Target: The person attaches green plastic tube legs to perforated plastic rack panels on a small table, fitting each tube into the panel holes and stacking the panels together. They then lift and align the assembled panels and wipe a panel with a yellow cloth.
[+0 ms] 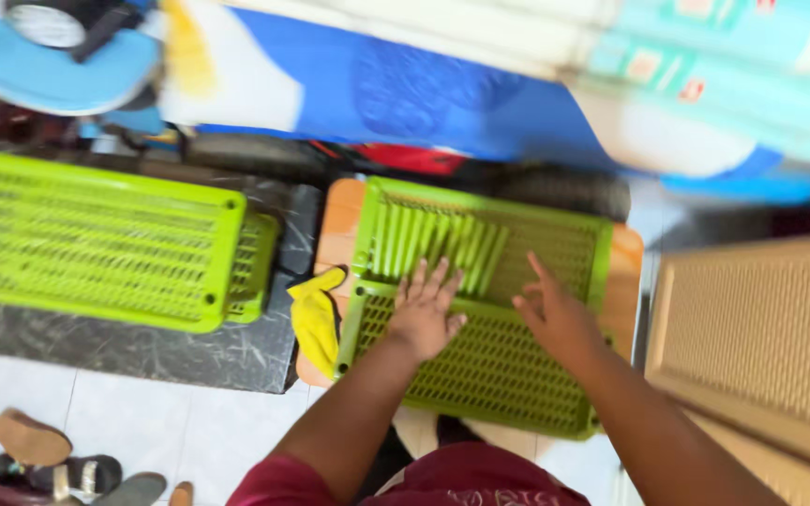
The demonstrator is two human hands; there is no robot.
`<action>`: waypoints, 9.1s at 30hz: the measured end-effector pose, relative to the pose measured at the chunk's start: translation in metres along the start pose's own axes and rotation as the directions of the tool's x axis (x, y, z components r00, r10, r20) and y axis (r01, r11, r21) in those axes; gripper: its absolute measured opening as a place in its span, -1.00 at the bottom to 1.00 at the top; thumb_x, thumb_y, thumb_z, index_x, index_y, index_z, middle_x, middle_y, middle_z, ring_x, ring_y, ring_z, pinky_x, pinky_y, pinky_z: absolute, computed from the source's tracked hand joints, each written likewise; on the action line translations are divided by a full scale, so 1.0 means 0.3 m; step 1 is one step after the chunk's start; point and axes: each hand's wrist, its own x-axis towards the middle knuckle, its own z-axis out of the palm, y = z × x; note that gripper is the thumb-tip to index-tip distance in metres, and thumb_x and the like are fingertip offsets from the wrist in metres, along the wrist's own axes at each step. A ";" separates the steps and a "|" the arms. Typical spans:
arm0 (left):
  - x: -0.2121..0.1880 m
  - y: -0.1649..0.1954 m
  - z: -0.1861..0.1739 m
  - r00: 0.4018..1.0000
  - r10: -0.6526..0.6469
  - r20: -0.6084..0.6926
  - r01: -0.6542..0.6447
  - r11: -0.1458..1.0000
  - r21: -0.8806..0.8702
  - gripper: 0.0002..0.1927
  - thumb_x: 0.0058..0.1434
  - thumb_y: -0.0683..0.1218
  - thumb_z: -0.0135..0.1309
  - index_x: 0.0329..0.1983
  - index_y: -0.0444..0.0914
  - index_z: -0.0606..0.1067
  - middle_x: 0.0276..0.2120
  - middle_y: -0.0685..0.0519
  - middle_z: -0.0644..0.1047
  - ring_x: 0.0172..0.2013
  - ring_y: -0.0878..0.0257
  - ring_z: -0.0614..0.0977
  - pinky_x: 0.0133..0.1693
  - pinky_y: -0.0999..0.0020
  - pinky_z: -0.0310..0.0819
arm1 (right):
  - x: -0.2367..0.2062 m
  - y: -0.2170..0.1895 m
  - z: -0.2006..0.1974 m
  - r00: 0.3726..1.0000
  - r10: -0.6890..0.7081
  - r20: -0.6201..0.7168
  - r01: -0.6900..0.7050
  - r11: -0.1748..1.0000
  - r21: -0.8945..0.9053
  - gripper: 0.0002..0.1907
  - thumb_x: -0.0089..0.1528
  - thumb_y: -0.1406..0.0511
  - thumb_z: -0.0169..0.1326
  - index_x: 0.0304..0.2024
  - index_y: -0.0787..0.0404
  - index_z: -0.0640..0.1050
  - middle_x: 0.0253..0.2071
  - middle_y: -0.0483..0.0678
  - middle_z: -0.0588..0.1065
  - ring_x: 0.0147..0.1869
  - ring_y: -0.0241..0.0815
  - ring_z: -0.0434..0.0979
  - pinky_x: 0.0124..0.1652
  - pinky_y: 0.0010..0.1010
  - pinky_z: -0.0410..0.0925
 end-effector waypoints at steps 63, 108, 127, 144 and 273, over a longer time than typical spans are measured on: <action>-1.544 -2.350 -0.868 0.792 -0.526 -0.311 0.342 0.803 -0.488 -0.28 0.21 0.07 0.22 0.42 -0.09 0.27 0.52 -0.11 0.03 0.46 -0.15 0.09 0.37 0.07 0.07 | 0.647 -2.382 1.450 0.828 -0.442 0.346 0.362 0.891 0.272 -0.49 0.31 0.15 0.11 0.30 0.08 0.46 -0.11 -0.11 0.57 -0.07 -0.30 0.54 -0.04 -0.39 0.41; -0.932 -2.862 -1.092 0.994 0.094 0.055 -0.092 0.995 -0.045 -0.19 0.19 0.15 0.20 0.48 0.13 0.16 0.56 0.00 -0.21 0.49 -0.24 -0.09 0.37 -0.28 -0.08 | 1.026 -2.763 1.761 0.952 -0.305 0.007 0.295 0.927 0.232 -0.75 0.17 0.30 0.29 -0.09 0.09 0.61 -0.17 -0.08 0.65 -0.15 -0.20 0.69 -0.13 -0.38 0.52; -1.002 -2.475 -1.032 0.974 0.142 -0.179 -0.143 0.990 0.009 -0.32 0.13 0.08 0.24 0.35 0.04 0.36 0.53 0.03 -0.04 0.50 -0.19 -0.14 0.37 -0.37 -0.26 | 0.182 -2.224 1.346 0.905 0.254 -0.340 -0.005 0.808 0.589 -0.72 0.27 0.33 0.22 0.04 0.19 0.58 -0.15 -0.06 0.57 -0.16 -0.36 0.50 -0.18 -0.45 0.40; -1.319 -1.018 -0.266 0.546 0.814 -0.199 -0.837 0.519 -0.171 -0.26 0.09 0.00 0.30 0.36 -0.13 0.36 0.48 -0.24 0.06 0.43 -0.35 0.08 0.41 -0.23 -0.08 | -1.363 -1.406 1.215 0.599 0.633 -0.490 -0.085 0.659 0.747 -0.56 0.34 0.27 0.01 0.25 0.26 0.39 0.15 -0.06 0.54 0.09 -0.20 0.56 -0.01 -0.33 0.51; -1.757 -1.304 -0.404 0.783 -0.511 -0.355 0.422 0.856 -0.300 -0.40 0.19 0.00 0.19 0.32 -0.08 0.37 0.48 -0.02 0.11 0.41 -0.11 0.17 0.32 0.08 0.16 | -0.036 -1.285 1.090 0.897 -0.410 0.166 0.345 0.883 0.319 -0.72 0.32 0.25 0.07 0.04 0.20 0.55 -0.23 -0.15 0.60 -0.16 -0.33 0.58 -0.12 -0.43 0.42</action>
